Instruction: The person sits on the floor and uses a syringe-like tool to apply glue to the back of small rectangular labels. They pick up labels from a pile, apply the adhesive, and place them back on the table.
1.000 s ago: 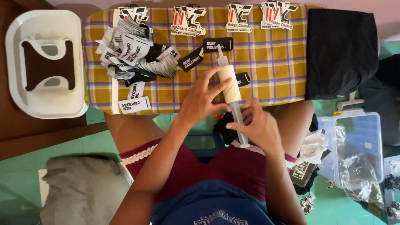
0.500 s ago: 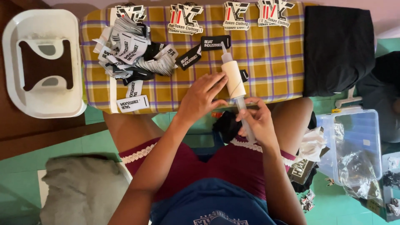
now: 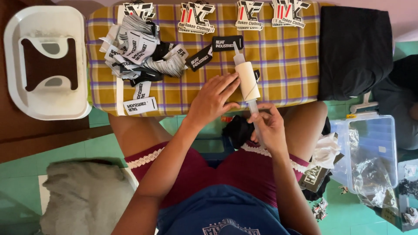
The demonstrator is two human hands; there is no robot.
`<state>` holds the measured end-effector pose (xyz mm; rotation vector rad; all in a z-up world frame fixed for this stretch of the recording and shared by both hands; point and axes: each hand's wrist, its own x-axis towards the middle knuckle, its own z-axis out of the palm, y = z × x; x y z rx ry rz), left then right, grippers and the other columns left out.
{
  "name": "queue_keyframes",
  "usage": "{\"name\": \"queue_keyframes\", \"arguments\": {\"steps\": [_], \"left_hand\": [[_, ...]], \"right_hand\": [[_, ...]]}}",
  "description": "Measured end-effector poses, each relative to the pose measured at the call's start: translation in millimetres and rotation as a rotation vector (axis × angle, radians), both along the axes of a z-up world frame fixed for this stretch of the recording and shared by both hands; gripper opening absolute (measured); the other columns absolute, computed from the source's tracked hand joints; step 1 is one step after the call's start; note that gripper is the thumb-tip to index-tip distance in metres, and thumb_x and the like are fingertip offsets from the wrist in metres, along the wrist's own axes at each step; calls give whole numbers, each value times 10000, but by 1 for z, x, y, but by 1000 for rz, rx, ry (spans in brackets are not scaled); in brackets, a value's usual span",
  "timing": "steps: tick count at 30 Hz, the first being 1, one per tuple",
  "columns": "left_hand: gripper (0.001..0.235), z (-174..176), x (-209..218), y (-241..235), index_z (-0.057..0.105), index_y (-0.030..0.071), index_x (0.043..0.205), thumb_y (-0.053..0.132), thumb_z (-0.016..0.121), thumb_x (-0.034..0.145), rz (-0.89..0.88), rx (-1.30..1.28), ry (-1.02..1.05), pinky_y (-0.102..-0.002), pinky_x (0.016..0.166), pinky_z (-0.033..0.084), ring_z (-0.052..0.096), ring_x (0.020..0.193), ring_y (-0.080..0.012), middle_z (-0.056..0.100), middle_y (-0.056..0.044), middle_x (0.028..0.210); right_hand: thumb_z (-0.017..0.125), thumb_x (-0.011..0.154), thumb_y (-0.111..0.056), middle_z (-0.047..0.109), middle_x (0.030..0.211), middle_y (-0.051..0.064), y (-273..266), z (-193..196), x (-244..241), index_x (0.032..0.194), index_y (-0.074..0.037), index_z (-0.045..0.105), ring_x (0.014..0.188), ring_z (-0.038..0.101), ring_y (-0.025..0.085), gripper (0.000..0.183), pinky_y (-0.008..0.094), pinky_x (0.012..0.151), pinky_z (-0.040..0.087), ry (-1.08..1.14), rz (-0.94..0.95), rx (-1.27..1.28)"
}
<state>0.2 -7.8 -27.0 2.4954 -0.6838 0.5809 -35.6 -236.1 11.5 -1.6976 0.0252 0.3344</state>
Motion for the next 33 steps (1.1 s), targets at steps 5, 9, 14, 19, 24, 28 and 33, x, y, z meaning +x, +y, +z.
{"name": "queue_keyframes", "arguments": {"steps": [5,9,14,19,24,28,33], "left_hand": [[596,2,0,1,579,72,1401,355,773,913,-12,-251,29,-520,1117,467,573,1316,-357,572,-150,1412],[209,19,22,4,704,105,1097,149,582,934,-60,-231,-109,-556,1204,271,563,1309,-347,637,-82,1282],[153,52,69,-18,759,142,955,154,608,971,-206,108,18,-634,1242,135,602,1188,-281,742,-38,1025],[227,77,113,-36,768,190,936,367,636,988,-343,436,218,-703,1233,1,622,1207,-358,729,-64,1030],[250,113,131,-40,756,286,1115,323,689,877,-370,681,642,-699,1233,-131,469,1275,-311,610,-6,1118],[443,155,132,-33,729,234,1182,-70,594,889,-401,529,982,-674,1218,-212,565,1264,-196,735,50,1121],[207,140,150,-30,797,251,1034,138,730,874,-474,484,1075,-647,1256,-146,608,1018,-125,666,60,959]], "right_hand": [[668,1004,-182,732,952,176,13,32,-7,1188,-41,594,414,648,244,244,314,345,497,-184,43,-385],[672,1020,-325,735,960,186,15,34,-13,1164,-124,620,801,718,437,253,487,626,566,-413,95,-715],[631,1034,-325,695,873,127,10,22,-13,1090,-117,614,758,665,399,217,481,568,499,-425,138,-823],[635,1032,-223,665,843,43,4,21,-12,1162,-120,644,620,616,279,166,420,472,462,-545,207,-875],[656,1025,-220,716,975,14,-5,16,-10,1207,-136,700,638,636,213,206,364,422,471,-679,218,-893],[635,1028,-246,718,990,14,-5,20,-8,1206,-138,697,689,661,239,217,391,471,501,-597,215,-836],[640,1030,-211,690,910,28,-3,26,-7,1184,-91,688,500,632,185,201,355,427,455,-584,227,-739]]}}
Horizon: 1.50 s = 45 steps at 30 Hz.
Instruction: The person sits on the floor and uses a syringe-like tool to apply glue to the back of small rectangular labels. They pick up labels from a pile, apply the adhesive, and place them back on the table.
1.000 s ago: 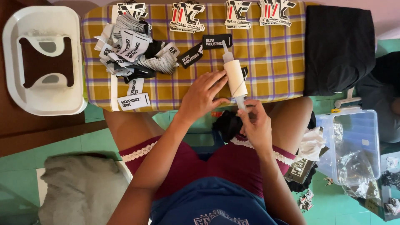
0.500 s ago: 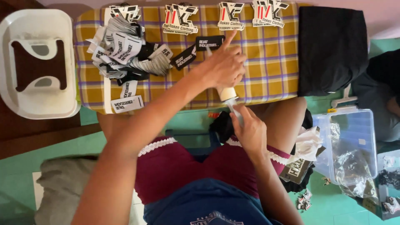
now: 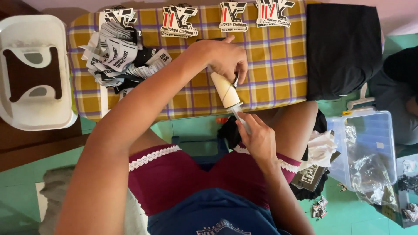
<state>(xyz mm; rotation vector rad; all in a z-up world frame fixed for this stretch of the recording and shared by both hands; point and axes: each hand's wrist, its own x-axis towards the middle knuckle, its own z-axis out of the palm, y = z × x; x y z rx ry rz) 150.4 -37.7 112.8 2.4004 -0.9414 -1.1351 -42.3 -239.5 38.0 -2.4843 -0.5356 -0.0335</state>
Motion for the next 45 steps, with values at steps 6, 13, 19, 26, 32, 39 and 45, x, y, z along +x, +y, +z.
{"name": "queue_keyframes", "arguments": {"steps": [6,13,19,26,32,39,45], "left_hand": [[81,-30,8,-2,782,111,967,96,713,926,25,-95,-6,-208,608,479,630,761,-79,778,15,953],[118,-34,11,17,752,69,1059,125,692,974,93,-1,13,-196,560,467,628,785,-130,752,-66,1027],[167,-26,1,36,705,80,1103,124,730,944,274,-187,37,-224,602,590,719,798,-158,781,-100,1068],[222,-55,-21,44,537,77,973,22,746,926,381,-394,-175,-198,584,551,633,746,-139,702,-72,963],[437,-90,-25,21,547,9,1120,97,859,827,245,-566,-635,-269,655,595,626,796,-219,639,-137,1056],[509,-158,-91,-1,726,87,1078,569,581,999,420,-485,-1003,-407,883,513,652,1134,-293,669,-124,1166],[485,-150,-130,7,743,92,1077,542,584,995,318,-541,-1085,-534,1139,352,643,1233,-277,726,-92,1183]], "right_hand": [[683,1011,-187,719,1039,7,-13,-11,4,1245,-154,710,716,667,185,238,353,477,499,-168,100,-100],[772,964,-112,721,1086,36,-41,-1,22,1199,-164,710,734,705,134,248,275,569,560,-447,402,-201],[799,905,-36,751,1010,60,-52,-24,24,1144,-68,707,812,730,158,258,306,672,611,-435,463,55],[831,863,-77,684,879,115,-72,-55,7,1010,-9,683,678,603,164,219,250,559,486,-295,44,332],[806,915,-58,659,841,99,-68,-55,-1,1085,1,668,606,540,107,227,210,487,407,-163,-182,477],[712,978,-44,679,1042,172,-63,-50,0,1235,60,651,515,658,211,284,315,440,494,5,-268,583],[723,975,-44,704,1053,190,-46,-37,5,1230,54,645,483,660,221,285,319,404,518,104,-283,554]]}}
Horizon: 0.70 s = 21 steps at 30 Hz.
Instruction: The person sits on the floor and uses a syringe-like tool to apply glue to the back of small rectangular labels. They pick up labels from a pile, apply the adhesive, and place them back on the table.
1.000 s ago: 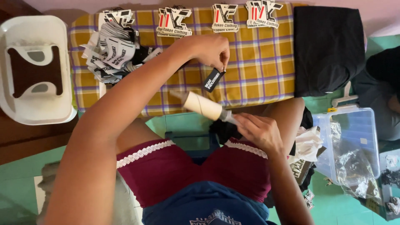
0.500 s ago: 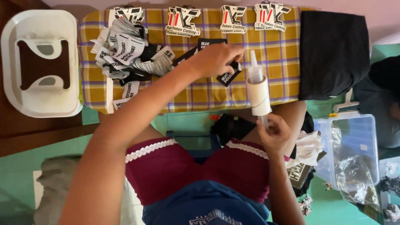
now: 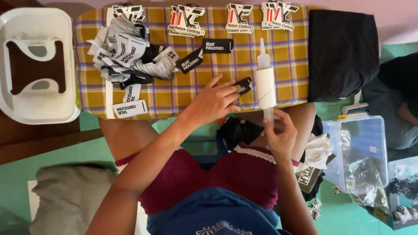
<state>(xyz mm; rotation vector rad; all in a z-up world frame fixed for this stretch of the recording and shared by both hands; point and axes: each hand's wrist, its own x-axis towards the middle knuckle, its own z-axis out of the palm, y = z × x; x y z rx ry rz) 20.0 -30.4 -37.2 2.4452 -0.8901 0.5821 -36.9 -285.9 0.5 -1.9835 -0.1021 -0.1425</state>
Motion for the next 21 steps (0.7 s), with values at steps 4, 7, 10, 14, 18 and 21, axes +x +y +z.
{"name": "queue_keyframes", "arguments": {"steps": [4,7,10,14,18,21], "left_hand": [[476,20,-9,11,736,83,1093,528,599,992,-25,-22,-30,-593,1143,325,638,1223,-305,717,-116,1196],[595,10,-14,15,674,96,1202,626,558,958,5,-70,-118,-567,1083,426,625,1197,-324,636,-129,1246],[582,-6,-20,17,702,123,1089,661,517,967,50,-76,-152,-516,1058,457,635,1143,-291,643,-87,1149],[489,-6,-20,20,705,116,989,589,688,866,40,-24,-113,-484,1036,477,619,1106,-281,632,-64,1080],[399,-1,-21,21,704,125,955,481,810,808,46,-18,-100,-462,1035,476,610,1111,-258,629,-39,1073],[353,7,-23,22,712,126,954,412,853,802,48,-29,-89,-463,1023,487,617,1092,-243,627,-27,1052]], "right_hand": [[684,982,-33,703,1061,195,22,14,-10,1241,45,613,470,651,197,280,296,365,513,75,12,63],[670,976,-45,706,1056,200,39,17,-16,1249,39,594,448,655,213,296,319,359,535,147,46,111],[647,979,-44,722,1033,200,56,15,-17,1221,50,597,441,664,226,264,337,365,556,194,105,104],[632,994,-79,715,994,182,57,1,-14,1210,37,585,403,651,228,250,301,306,526,258,91,181],[614,1005,-86,688,974,177,48,12,-9,1218,39,556,386,625,212,254,289,286,506,291,44,240],[612,1004,-74,683,960,168,38,11,-5,1195,30,563,382,615,206,223,276,276,489,273,16,240]]}}
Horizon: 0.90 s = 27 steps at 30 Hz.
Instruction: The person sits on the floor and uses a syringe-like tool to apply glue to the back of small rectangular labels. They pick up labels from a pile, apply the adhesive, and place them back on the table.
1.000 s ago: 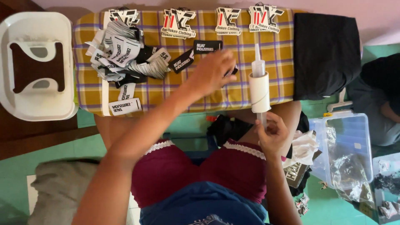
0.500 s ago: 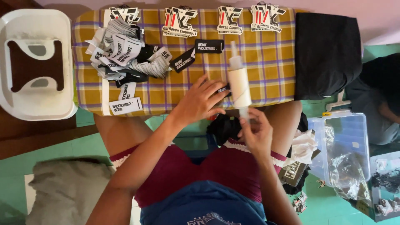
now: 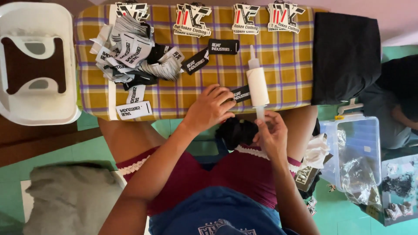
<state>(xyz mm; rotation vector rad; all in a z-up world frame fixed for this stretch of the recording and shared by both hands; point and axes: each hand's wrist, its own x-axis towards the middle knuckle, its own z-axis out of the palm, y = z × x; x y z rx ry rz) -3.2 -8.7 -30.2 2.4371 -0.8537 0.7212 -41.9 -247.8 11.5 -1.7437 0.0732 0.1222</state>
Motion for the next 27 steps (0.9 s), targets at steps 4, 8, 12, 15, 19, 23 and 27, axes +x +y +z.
{"name": "queue_keyframes", "arguments": {"steps": [4,8,12,15,19,23,27], "left_hand": [[325,1,0,2,719,116,975,365,859,821,-10,-17,1,-469,1022,492,625,1097,-253,632,-42,1054],[300,-2,-1,1,728,116,1015,307,864,828,-4,-26,-9,-477,1037,490,628,1128,-265,642,-55,1088],[309,-7,-2,0,725,134,1058,297,857,832,14,-15,-27,-475,1063,477,624,1172,-267,655,-59,1138],[260,-4,-2,1,732,128,1053,300,826,881,-5,-19,-11,-472,1062,471,626,1153,-269,650,-64,1121],[249,-7,-1,1,737,131,1055,295,818,887,-8,-29,-6,-473,1060,473,630,1154,-268,658,-62,1127],[255,-12,-1,1,734,137,1080,313,799,908,0,-16,-14,-472,1067,468,631,1162,-270,661,-65,1138],[236,-8,-2,-2,740,138,1040,325,801,908,18,-39,-14,-474,1076,462,632,1168,-276,666,-71,1127]], "right_hand": [[607,1012,-72,676,977,189,-11,-9,4,1207,41,559,386,619,235,230,300,263,473,-7,-9,-43],[626,1006,-74,671,993,189,-17,-12,6,1200,36,569,416,637,232,231,295,291,485,-41,-11,-62],[621,1008,-60,668,981,184,-27,-15,9,1208,35,568,421,635,229,228,293,299,488,-55,-34,-43],[611,999,-30,661,984,189,-24,-8,8,1211,44,561,423,632,232,230,293,309,481,-98,-58,-56],[608,1014,-45,655,995,175,-25,-12,5,1211,36,551,437,633,214,221,277,327,486,-142,-94,-39],[620,993,-44,650,1007,185,-18,-17,-5,1229,22,528,445,649,240,262,295,320,487,-184,-101,-16],[637,954,-28,684,1025,213,5,-3,-19,1226,41,557,417,661,248,292,311,303,507,-64,12,-29]]}}
